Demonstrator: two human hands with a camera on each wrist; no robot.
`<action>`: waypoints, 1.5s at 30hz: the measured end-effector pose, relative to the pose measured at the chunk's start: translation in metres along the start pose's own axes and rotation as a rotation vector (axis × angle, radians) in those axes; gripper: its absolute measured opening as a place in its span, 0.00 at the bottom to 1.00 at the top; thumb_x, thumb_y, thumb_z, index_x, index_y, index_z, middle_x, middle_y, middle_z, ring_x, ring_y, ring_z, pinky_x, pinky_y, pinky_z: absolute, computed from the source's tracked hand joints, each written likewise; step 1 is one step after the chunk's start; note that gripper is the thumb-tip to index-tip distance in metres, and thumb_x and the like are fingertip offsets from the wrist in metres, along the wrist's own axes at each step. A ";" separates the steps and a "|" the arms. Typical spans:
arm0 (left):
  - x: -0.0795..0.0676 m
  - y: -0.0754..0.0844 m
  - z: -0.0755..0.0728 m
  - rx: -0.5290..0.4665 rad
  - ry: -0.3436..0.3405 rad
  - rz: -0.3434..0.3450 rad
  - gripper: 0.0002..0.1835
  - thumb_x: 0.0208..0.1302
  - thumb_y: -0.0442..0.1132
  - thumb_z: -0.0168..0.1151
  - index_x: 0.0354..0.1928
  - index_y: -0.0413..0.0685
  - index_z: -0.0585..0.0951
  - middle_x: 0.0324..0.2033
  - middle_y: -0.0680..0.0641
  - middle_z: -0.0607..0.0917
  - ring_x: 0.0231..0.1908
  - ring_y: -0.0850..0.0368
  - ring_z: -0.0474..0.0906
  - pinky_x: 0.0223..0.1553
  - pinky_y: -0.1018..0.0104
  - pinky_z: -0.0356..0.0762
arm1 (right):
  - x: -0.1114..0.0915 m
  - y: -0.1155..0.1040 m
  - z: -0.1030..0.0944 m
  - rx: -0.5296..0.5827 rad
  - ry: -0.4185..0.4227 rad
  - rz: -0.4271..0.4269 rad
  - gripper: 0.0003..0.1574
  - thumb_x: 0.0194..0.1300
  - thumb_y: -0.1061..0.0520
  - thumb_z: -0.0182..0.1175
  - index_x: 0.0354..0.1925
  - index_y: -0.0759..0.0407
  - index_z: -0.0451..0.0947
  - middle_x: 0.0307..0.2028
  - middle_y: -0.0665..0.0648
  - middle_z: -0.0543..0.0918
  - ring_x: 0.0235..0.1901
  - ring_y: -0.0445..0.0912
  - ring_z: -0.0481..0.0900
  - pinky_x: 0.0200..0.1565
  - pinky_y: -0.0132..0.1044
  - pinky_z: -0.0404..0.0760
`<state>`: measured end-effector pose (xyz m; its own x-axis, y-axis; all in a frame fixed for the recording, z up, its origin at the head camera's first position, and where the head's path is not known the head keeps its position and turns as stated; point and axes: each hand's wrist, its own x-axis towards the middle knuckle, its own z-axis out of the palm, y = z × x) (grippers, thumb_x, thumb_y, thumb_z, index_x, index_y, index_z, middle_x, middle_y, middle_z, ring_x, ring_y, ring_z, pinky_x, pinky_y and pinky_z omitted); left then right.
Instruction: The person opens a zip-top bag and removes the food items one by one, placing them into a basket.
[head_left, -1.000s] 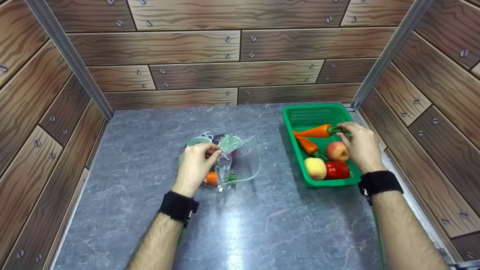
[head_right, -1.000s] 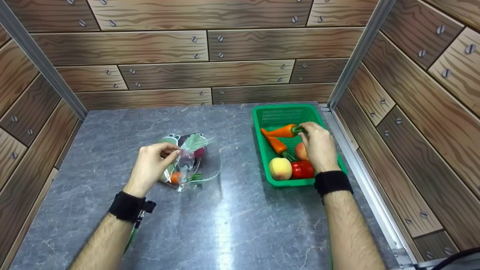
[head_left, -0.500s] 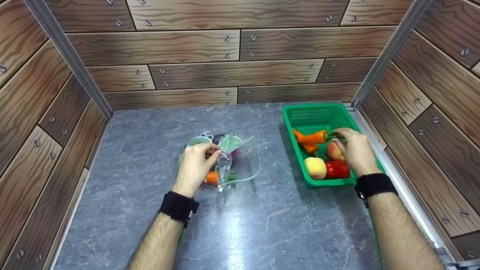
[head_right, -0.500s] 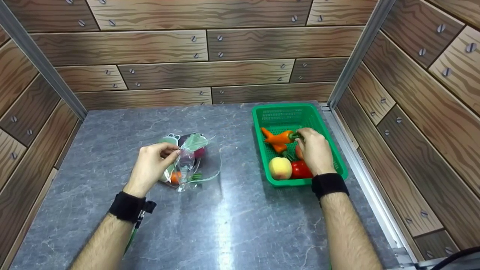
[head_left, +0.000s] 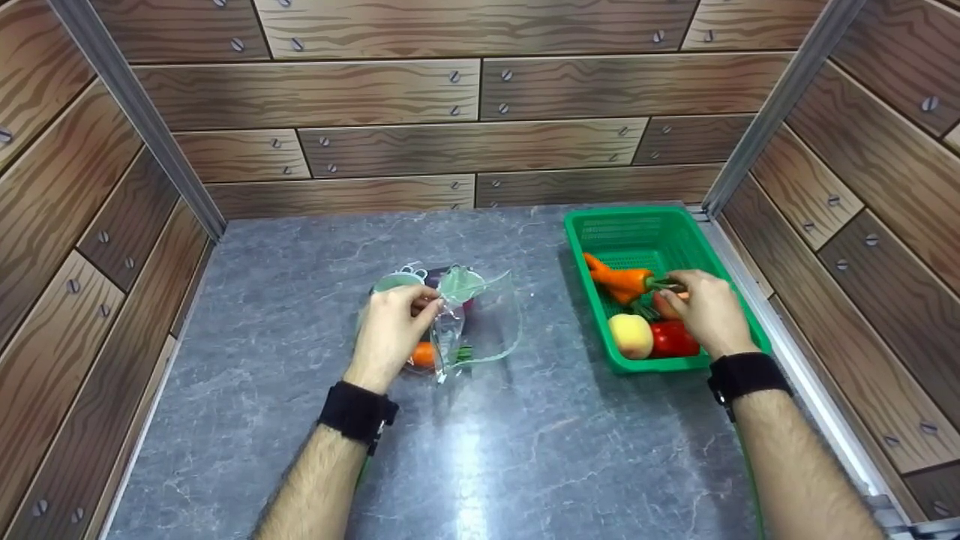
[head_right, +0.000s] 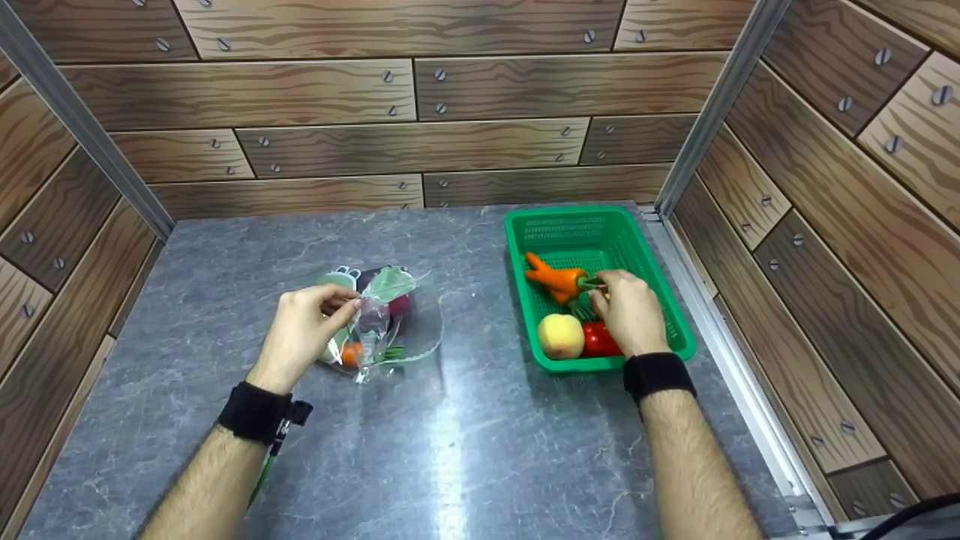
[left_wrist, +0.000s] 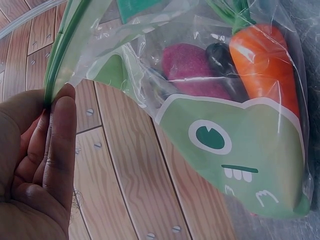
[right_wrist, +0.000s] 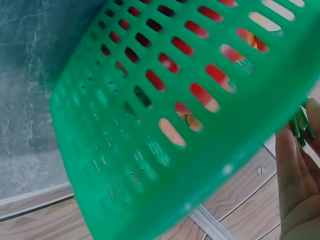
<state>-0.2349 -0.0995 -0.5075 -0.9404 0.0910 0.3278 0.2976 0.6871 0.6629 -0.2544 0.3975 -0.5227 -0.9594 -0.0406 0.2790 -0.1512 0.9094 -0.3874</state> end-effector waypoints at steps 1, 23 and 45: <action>0.000 0.000 0.000 0.000 0.001 0.001 0.07 0.79 0.41 0.80 0.52 0.49 0.98 0.42 0.48 1.00 0.42 0.52 0.98 0.47 0.54 0.98 | 0.000 0.001 0.001 0.002 -0.013 0.004 0.22 0.83 0.61 0.74 0.67 0.72 0.88 0.64 0.80 0.89 0.61 0.77 0.90 0.62 0.75 0.90; -0.001 -0.003 0.000 -0.014 0.005 0.001 0.06 0.80 0.40 0.79 0.51 0.48 0.98 0.41 0.47 1.00 0.42 0.51 0.97 0.48 0.54 0.98 | -0.005 0.009 0.025 -0.037 -0.157 -0.004 0.23 0.80 0.59 0.76 0.65 0.71 0.89 0.56 0.77 0.94 0.52 0.74 0.94 0.56 0.74 0.92; -0.001 -0.003 0.000 -0.030 -0.003 0.001 0.07 0.80 0.41 0.79 0.51 0.47 0.97 0.41 0.47 1.00 0.42 0.51 0.98 0.48 0.54 0.98 | 0.000 -0.018 0.005 -0.037 -0.142 -0.024 0.26 0.83 0.60 0.71 0.72 0.70 0.86 0.69 0.79 0.88 0.68 0.77 0.87 0.69 0.75 0.87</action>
<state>-0.2348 -0.1016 -0.5097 -0.9405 0.0941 0.3266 0.3036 0.6648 0.6826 -0.2528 0.3791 -0.5204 -0.9801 -0.1179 0.1599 -0.1679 0.9219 -0.3491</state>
